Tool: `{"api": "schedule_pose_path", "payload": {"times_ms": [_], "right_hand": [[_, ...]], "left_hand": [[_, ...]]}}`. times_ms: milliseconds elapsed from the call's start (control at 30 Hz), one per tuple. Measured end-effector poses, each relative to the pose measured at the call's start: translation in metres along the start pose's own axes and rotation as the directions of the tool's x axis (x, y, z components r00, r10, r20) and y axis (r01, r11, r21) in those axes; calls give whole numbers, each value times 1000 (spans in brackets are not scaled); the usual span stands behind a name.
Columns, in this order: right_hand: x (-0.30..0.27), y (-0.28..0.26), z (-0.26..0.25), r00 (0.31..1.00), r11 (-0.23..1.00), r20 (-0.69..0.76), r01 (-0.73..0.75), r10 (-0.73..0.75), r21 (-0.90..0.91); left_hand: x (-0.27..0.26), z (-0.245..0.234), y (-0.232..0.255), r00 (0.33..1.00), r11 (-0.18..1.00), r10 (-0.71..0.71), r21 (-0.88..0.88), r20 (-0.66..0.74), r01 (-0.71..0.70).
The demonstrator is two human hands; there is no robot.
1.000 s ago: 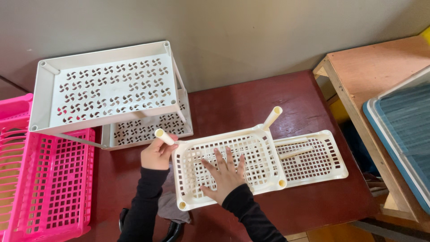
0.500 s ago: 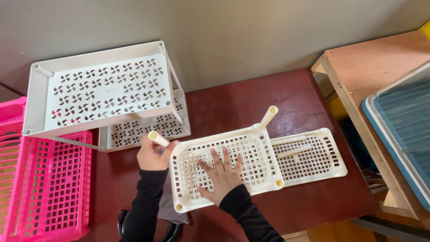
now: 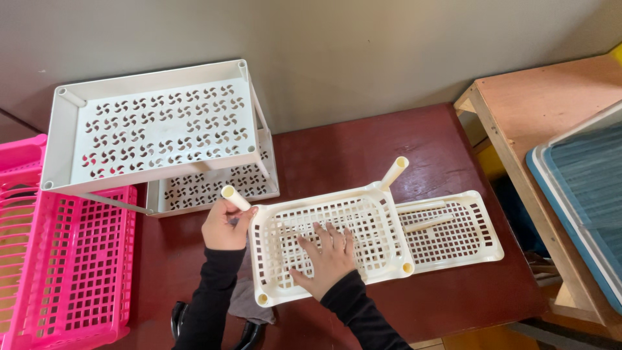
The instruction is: The person assembles a white plastic shelving unit by inserting cylindrical connectors into the corner sockets of two shelf trays. They repeatedly insert and remove connectors to align the trays, then stack them to form a two-tier unit.
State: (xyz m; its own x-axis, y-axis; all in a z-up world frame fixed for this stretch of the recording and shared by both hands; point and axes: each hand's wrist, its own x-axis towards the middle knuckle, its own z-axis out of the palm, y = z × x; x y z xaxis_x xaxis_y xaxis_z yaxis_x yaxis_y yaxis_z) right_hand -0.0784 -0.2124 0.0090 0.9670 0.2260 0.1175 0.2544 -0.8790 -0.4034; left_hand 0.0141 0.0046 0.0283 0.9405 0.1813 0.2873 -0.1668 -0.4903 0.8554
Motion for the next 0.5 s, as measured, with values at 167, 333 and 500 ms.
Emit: {"api": "schedule_pose_path", "payload": {"times_ms": [167, 333, 500], "right_hand": [[-3, -1, 1, 996, 1000, -92, -4, 5, 13], [-1, -2, -2, 996, 1000, -85, -2, 2, -2], [-1, -2, -5, 995, 1000, -102, -3, 3, 7]], "left_hand": [[4, 9, -2, 998, 997, 30, 68, -58, -27], [5, 6, -5, 986, 983, 165, 85, -19, -163], [5, -12, -11, 954, 981, 181, -106, 238, -160]]}}
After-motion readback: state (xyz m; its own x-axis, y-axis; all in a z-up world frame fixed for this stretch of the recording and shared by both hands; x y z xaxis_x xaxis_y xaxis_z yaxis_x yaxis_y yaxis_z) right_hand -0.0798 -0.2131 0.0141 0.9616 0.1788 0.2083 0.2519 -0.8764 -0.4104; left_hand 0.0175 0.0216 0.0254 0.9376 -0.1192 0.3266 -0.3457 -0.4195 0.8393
